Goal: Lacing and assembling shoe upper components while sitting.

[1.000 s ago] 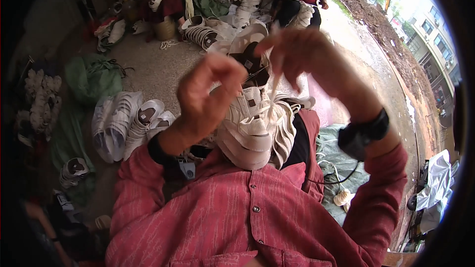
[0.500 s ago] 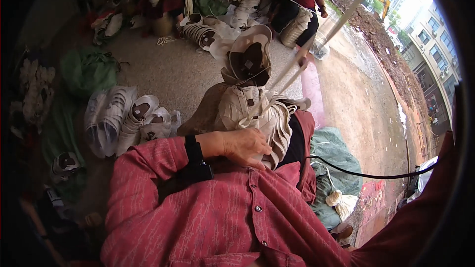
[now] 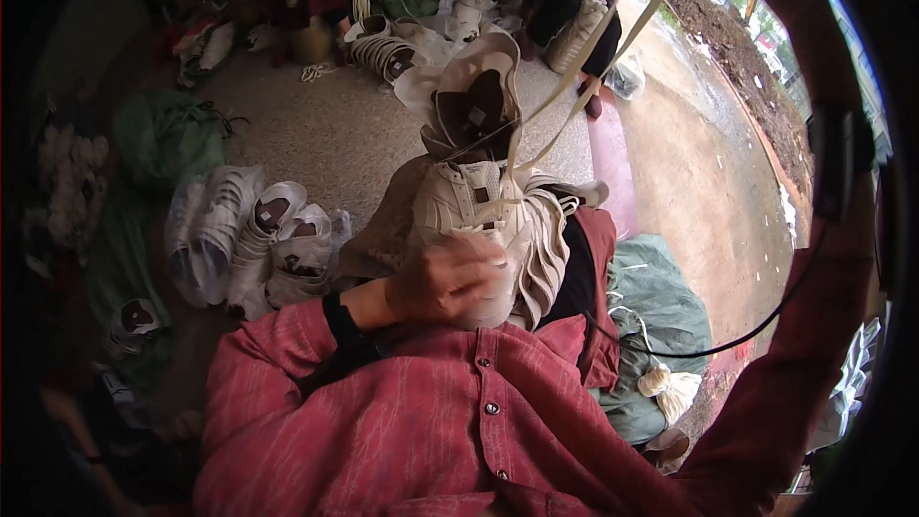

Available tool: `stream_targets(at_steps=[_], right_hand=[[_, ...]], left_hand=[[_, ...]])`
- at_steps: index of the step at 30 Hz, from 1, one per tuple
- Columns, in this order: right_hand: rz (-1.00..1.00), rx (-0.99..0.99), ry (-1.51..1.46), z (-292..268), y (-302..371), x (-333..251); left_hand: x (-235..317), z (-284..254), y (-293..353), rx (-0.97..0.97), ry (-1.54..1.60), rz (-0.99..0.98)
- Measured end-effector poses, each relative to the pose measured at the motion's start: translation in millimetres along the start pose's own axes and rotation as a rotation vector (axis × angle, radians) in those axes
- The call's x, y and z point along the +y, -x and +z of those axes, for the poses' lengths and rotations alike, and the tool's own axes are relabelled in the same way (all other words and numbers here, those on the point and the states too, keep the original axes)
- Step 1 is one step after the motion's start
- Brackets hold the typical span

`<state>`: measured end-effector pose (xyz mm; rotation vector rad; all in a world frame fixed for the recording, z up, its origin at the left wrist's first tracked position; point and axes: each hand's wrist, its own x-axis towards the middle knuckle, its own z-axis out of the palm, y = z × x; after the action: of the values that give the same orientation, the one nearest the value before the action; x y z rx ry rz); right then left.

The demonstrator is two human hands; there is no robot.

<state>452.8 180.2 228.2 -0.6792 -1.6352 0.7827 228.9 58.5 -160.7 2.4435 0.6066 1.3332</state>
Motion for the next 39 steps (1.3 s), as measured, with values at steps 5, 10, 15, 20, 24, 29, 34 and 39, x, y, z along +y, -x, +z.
stream_targets(at_steps=[5, 10, 15, 20, 24, 29, 34, 39], right_hand=[[0.084, -0.351, 0.06, 3, 85, 95], [0.579, -0.461, -0.242, 24, 191, 174], [0.484, -0.628, 0.053, 39, 252, 232], [0.177, -0.488, 0.524, 36, 253, 242], [0.152, -0.277, 0.814, 0, 219, 250], [0.247, -0.014, 0.575, -35, 185, 242], [0.374, -0.609, 0.221, 26, 224, 225], [0.115, -0.661, 0.382, 49, 244, 246]], left_hand=[[-3, -29, -11, 0.079, -0.229, -0.236], [-9, -25, -11, 0.107, -0.24, -0.335], [-6, -22, -21, 0.109, -0.228, -0.41], [-8, -22, -26, 0.11, -0.106, -0.503], [-7, -25, -31, 0.013, -0.139, -0.455], [-20, -35, -32, -0.145, -0.179, -0.339], [-21, -37, -33, -0.147, -0.132, -0.482], [-8, -29, -36, -0.081, -0.26, -0.358]])
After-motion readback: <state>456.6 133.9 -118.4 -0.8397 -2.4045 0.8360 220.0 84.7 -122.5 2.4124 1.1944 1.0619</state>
